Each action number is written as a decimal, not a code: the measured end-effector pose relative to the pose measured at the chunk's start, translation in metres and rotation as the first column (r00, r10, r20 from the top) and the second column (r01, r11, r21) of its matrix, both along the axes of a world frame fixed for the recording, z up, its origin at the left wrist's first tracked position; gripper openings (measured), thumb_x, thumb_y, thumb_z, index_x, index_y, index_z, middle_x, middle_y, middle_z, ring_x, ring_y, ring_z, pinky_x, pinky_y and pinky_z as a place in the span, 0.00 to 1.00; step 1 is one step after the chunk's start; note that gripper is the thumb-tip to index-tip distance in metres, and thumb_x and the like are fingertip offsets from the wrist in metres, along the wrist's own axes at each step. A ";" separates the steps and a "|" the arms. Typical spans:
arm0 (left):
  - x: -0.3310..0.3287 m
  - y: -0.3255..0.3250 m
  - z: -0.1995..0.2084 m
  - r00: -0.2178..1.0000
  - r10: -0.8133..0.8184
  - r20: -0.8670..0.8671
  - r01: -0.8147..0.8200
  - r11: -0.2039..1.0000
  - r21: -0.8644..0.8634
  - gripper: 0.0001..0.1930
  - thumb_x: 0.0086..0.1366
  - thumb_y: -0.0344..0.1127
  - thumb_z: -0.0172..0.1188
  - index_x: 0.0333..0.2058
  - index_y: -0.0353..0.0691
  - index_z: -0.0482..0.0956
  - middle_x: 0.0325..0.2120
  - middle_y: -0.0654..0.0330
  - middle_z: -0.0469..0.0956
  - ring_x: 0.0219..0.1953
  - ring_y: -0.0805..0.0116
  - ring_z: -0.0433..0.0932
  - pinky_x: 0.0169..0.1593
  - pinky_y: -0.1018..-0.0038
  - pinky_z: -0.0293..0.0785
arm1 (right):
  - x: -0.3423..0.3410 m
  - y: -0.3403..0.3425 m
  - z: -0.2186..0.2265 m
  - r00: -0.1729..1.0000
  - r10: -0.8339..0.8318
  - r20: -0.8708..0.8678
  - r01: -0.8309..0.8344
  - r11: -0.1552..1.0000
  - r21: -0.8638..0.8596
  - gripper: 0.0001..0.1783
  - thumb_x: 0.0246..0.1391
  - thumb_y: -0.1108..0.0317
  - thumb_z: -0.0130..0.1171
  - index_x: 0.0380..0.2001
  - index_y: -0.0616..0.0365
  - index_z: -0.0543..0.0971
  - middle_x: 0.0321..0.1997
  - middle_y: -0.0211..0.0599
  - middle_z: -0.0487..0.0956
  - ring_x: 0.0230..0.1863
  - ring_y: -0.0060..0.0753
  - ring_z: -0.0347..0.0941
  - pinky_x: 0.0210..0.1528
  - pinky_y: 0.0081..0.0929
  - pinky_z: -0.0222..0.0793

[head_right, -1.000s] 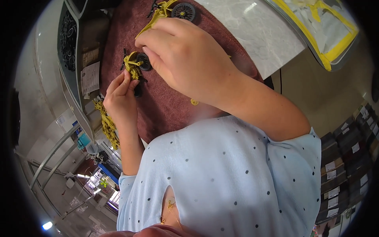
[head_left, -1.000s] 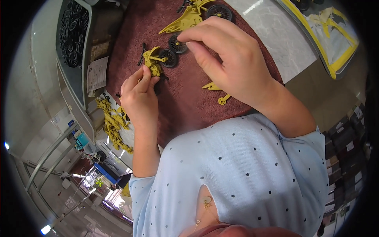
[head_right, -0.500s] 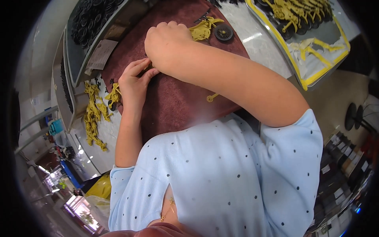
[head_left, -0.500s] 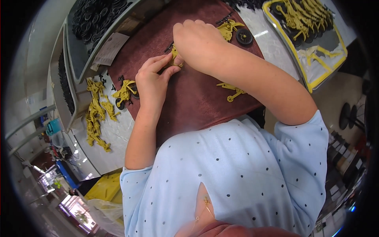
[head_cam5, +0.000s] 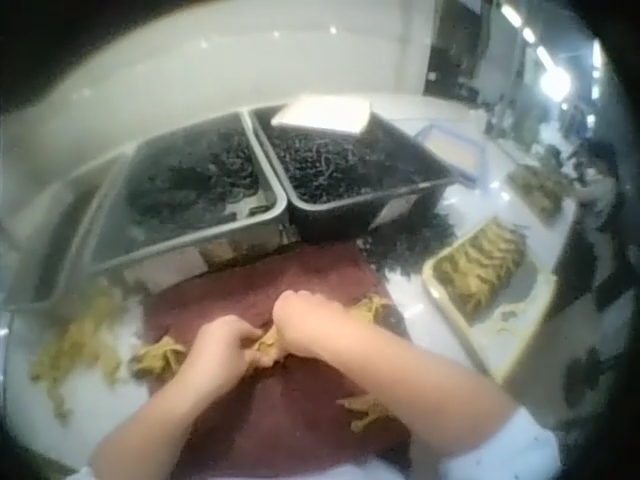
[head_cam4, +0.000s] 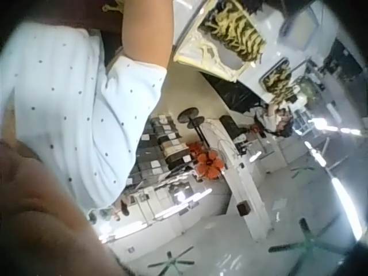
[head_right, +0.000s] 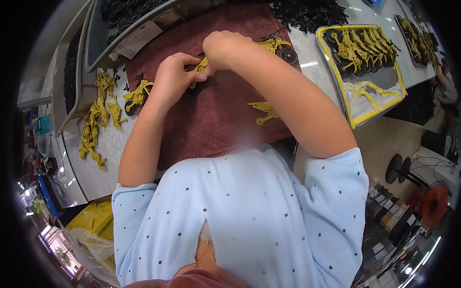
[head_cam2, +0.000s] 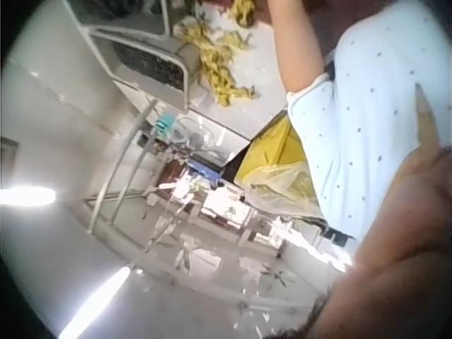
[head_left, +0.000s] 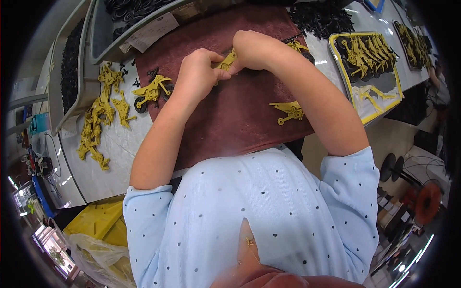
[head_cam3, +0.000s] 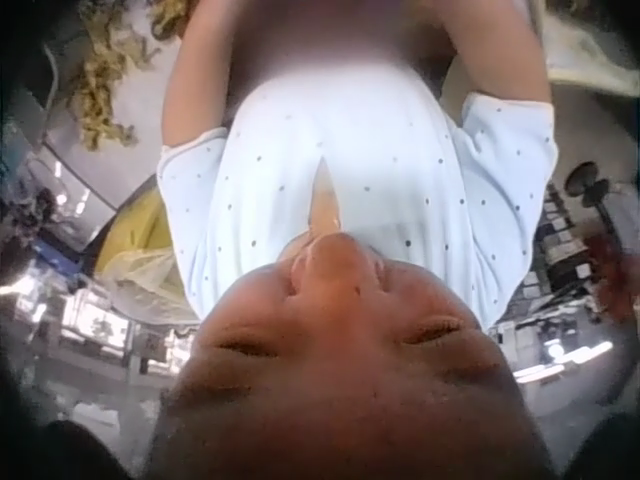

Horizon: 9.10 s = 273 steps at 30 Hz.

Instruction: The person assembles toy motorcycles by fitting wheels and handlebars between frame halves, sets the finished motorcycles onto a tray, arranges new frame pieces on the mat, scoops toy wheels from a bin, and inserts wheels into the frames.

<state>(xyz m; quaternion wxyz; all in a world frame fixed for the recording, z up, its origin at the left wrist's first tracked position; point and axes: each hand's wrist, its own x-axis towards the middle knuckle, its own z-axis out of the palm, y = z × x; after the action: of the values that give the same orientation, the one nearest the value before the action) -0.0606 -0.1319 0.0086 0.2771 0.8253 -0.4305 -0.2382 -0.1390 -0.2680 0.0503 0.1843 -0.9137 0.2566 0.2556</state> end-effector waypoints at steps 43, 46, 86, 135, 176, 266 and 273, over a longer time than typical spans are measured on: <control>0.011 -0.008 0.024 0.987 -0.145 -0.071 0.157 0.965 0.209 0.18 0.51 0.31 0.70 0.39 0.29 0.75 0.34 0.49 0.80 0.37 0.59 0.79 0.43 0.67 0.73 | -0.022 -0.010 -0.013 0.928 -0.010 0.373 -0.057 0.984 0.169 0.26 0.47 0.52 0.69 0.37 0.66 0.81 0.32 0.45 0.82 0.37 0.43 0.79 0.39 0.35 0.73; 0.018 0.008 0.018 0.834 -0.045 -0.549 0.054 0.999 0.002 0.18 0.55 0.28 0.67 0.44 0.32 0.75 0.36 0.59 0.79 0.39 0.69 0.76 0.46 0.73 0.72 | -0.041 -0.004 0.002 0.798 -0.378 0.469 0.076 0.836 0.544 0.26 0.52 0.50 0.64 0.40 0.66 0.80 0.33 0.38 0.82 0.38 0.31 0.78 0.41 0.29 0.72; -0.071 0.052 0.031 0.405 -0.546 -0.733 -0.479 0.556 -0.679 0.24 0.58 0.30 0.67 0.51 0.37 0.67 0.50 0.45 0.74 0.52 0.62 0.75 0.57 0.65 0.71 | -0.100 0.083 -0.017 0.014 -0.367 0.930 -0.249 0.900 0.359 0.17 0.49 0.68 0.66 0.41 0.62 0.78 0.42 0.41 0.79 0.43 0.44 0.75 0.46 0.34 0.71; -0.077 0.051 0.052 0.152 -0.548 -0.823 -0.652 0.569 -0.500 0.23 0.61 0.35 0.64 0.52 0.43 0.64 0.47 0.58 0.73 0.51 0.64 0.74 0.55 0.64 0.73 | -0.110 0.086 0.004 0.048 -0.380 0.924 -0.288 0.880 0.377 0.25 0.51 0.68 0.66 0.50 0.64 0.72 0.48 0.44 0.76 0.46 0.37 0.73 0.50 0.33 0.68; -0.082 0.059 0.045 0.390 -0.471 -0.791 -0.604 0.518 -0.606 0.21 0.59 0.28 0.66 0.49 0.35 0.69 0.44 0.61 0.75 0.46 0.76 0.74 0.51 0.77 0.71 | -0.119 0.089 -0.035 0.126 -0.740 0.661 -0.361 0.586 0.725 0.16 0.62 0.65 0.56 0.48 0.63 0.70 0.47 0.37 0.74 0.48 0.28 0.71 0.52 0.24 0.67; -0.079 0.080 0.068 0.375 -0.293 -0.880 -0.503 0.733 -0.458 0.17 0.62 0.34 0.65 0.46 0.33 0.72 0.40 0.62 0.75 0.42 0.79 0.74 0.47 0.80 0.74 | -0.117 0.067 -0.010 0.013 -0.503 0.864 -0.524 0.733 0.435 0.07 0.56 0.73 0.60 0.36 0.59 0.72 0.35 0.36 0.71 0.37 0.33 0.70 0.42 0.28 0.67; -0.083 0.073 0.046 0.705 -0.296 -0.645 -0.433 0.540 -0.722 0.18 0.58 0.27 0.66 0.46 0.36 0.70 0.42 0.59 0.75 0.46 0.71 0.75 0.52 0.75 0.73 | -0.119 0.070 0.014 0.266 -0.602 0.753 -0.318 0.683 0.658 0.28 0.43 0.60 0.72 0.47 0.58 0.76 0.46 0.38 0.76 0.50 0.35 0.73 0.53 0.30 0.68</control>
<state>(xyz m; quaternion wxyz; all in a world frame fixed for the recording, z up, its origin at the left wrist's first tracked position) -0.1434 -0.0588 0.0547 0.7878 0.4474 -0.3124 -0.2857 -0.2577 -0.1975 0.0644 0.6593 -0.6917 0.0635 -0.2878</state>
